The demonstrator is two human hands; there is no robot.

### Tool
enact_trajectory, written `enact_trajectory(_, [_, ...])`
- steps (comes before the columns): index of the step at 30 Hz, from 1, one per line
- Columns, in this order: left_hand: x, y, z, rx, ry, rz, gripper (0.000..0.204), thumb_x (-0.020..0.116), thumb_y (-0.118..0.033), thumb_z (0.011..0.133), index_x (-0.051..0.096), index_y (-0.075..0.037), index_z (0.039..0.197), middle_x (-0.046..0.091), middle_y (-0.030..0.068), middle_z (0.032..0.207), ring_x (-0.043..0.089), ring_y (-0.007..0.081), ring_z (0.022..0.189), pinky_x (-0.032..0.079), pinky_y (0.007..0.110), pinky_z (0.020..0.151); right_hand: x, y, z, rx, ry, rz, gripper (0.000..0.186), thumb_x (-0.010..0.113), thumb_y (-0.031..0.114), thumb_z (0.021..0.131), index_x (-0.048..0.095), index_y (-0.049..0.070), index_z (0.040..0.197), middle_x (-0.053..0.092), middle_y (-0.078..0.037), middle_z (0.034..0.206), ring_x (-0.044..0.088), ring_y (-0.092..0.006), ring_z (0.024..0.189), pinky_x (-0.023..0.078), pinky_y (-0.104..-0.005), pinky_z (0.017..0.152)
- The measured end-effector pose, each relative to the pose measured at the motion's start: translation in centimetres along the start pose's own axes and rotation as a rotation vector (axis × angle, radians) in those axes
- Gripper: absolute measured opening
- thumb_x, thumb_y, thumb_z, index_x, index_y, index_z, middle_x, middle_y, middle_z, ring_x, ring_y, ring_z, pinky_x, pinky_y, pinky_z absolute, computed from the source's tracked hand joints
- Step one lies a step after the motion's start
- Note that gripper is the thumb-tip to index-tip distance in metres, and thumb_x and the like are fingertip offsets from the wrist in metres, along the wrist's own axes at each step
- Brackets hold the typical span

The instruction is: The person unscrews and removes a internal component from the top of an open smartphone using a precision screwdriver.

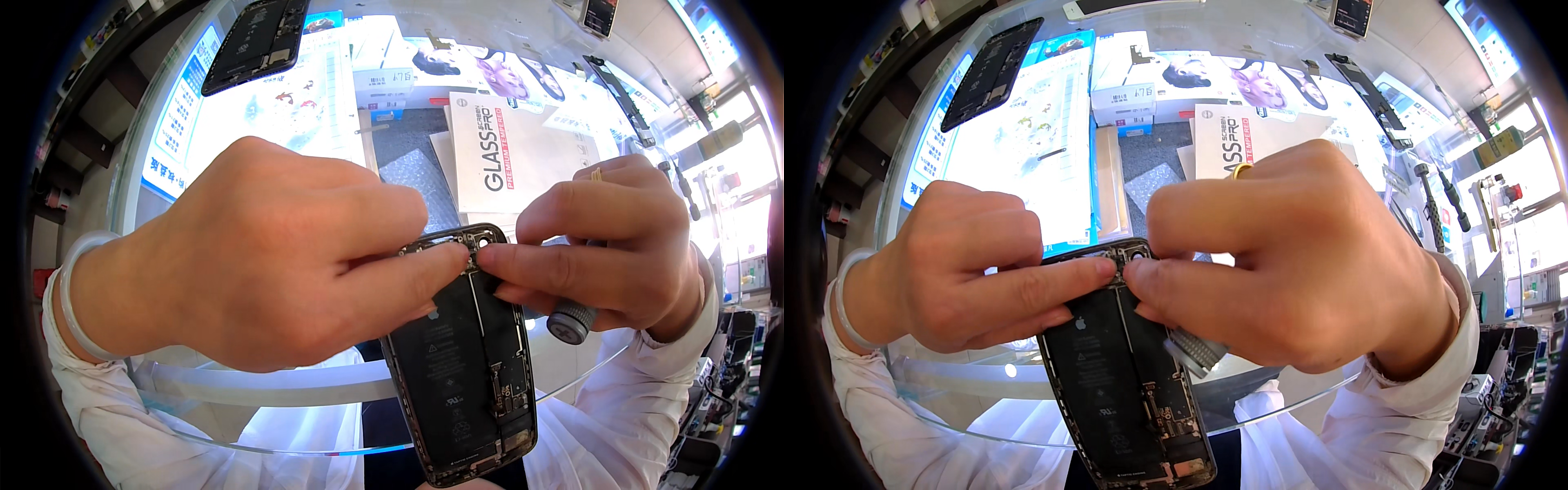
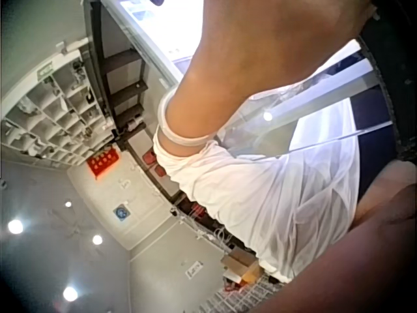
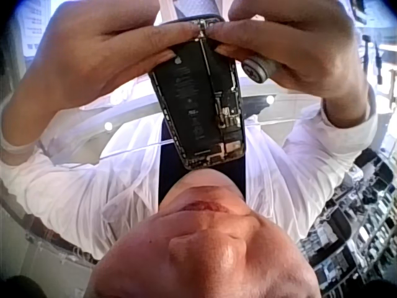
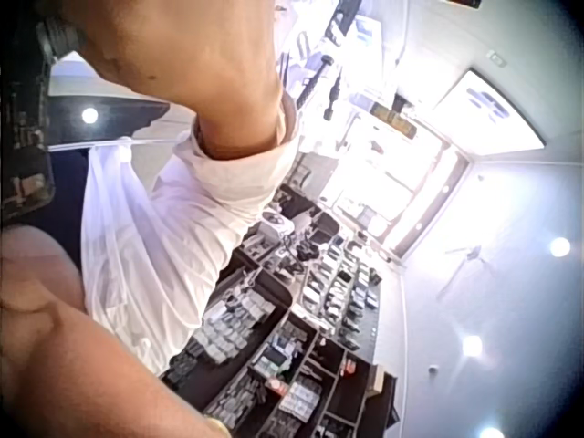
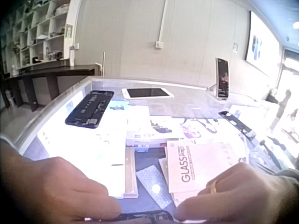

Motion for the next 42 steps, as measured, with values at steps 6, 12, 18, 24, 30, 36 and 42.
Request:
enact_trajectory(6, [-0.01, -0.07, 0.0, -0.006, 0.007, -0.011, 0.035, 0.077, -0.018, 0.075, 0.074, -0.003, 0.107, 0.042, -0.0007, 0.061, 0.047, 0.0131, 0.046, 0.031, 0.03, 0.037, -0.04, 0.54, -0.02, 0.012, 0.039, -0.049, 0.018, 0.08, 0.017, 0.077, 0.075, 0.002, 0.087, 0.061, -0.005, 0.07, 0.062, -0.0142, 0.051, 0.046, -0.0255, 0.04])
enact_trajectory(12, [-0.08, -0.08, 0.05, -0.008, 0.017, -0.009, 0.035, 0.077, -0.018, 0.075, 0.074, -0.003, 0.106, 0.042, -0.0001, 0.061, 0.048, 0.0135, 0.046, 0.031, 0.031, 0.037, -0.07, 0.66, -0.02, 0.005, 0.015, -0.045, 0.019, 0.079, 0.016, 0.076, 0.075, 0.001, 0.087, 0.063, -0.005, 0.072, 0.063, -0.0156, 0.052, 0.048, -0.0261, 0.042])
enact_trajectory(18, [-0.06, 0.01, -0.09, -0.003, 0.025, -0.02, 0.035, 0.077, -0.017, 0.074, 0.073, -0.003, 0.106, 0.043, 0.0001, 0.061, 0.049, 0.0141, 0.046, 0.034, 0.031, 0.038, -0.27, 0.49, 0.05, 0.015, 0.036, -0.023, 0.02, 0.079, 0.016, 0.074, 0.075, 0.002, 0.088, 0.063, -0.006, 0.073, 0.064, -0.0161, 0.053, 0.049, -0.0274, 0.044])
enact_trajectory(24, [0.08, -0.01, -0.15, 0.0, 0.01, -0.002, 0.036, 0.076, -0.017, 0.073, 0.073, -0.002, 0.106, 0.045, 0.0001, 0.061, 0.05, 0.0143, 0.046, 0.034, 0.031, 0.037, -0.25, 0.66, 0.19, 0.0, -0.001, -0.096, 0.021, 0.08, 0.016, 0.072, 0.076, 0.003, 0.088, 0.064, -0.005, 0.074, 0.063, -0.0157, 0.053, 0.048, -0.0274, 0.044])
enact_trajectory(30, [0.02, -0.07, -0.15, -0.011, 0.008, -0.003, 0.036, 0.076, -0.017, 0.073, 0.073, -0.002, 0.106, 0.044, -0.0002, 0.061, 0.05, 0.0143, 0.046, 0.034, 0.03, 0.037, -0.29, 0.81, 0.2, 0.011, 0.033, -0.074, 0.021, 0.08, 0.015, 0.07, 0.076, 0.003, 0.088, 0.065, -0.005, 0.075, 0.063, -0.0158, 0.053, 0.048, -0.0268, 0.044])
enact_trajectory(36, [0.06, -0.12, -0.16, -0.015, 0.015, 0.001, 0.036, 0.076, -0.018, 0.073, 0.073, -0.002, 0.105, 0.043, -0.0005, 0.06, 0.049, 0.0141, 0.045, 0.033, 0.03, 0.036, -0.13, 0.77, 0.28, 0.046, 0.045, -0.031, 0.018, 0.079, 0.012, 0.072, 0.075, 0.002, 0.086, 0.064, -0.006, 0.075, 0.065, -0.0172, 0.055, 0.05, -0.0269, 0.045])
enact_trajectory(42, [0.01, -0.15, 0.0, 0.014, 0.001, 0.018, 0.035, 0.076, -0.017, 0.073, 0.073, -0.001, 0.104, 0.043, -0.0002, 0.06, 0.049, 0.0138, 0.046, 0.033, 0.03, 0.037, 0.1, 0.36, 0.1, 0.055, 0.01, 0.004, 0.017, 0.078, 0.011, 0.072, 0.075, 0.002, 0.086, 0.064, -0.006, 0.074, 0.064, -0.0166, 0.054, 0.049, -0.0261, 0.044])
Point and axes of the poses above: each hand's wrist, its own z-axis towards the middle knuckle, its own x-axis out of the palm, y = z × x, the point moved 4 cm from there along z, towards the middle knuckle
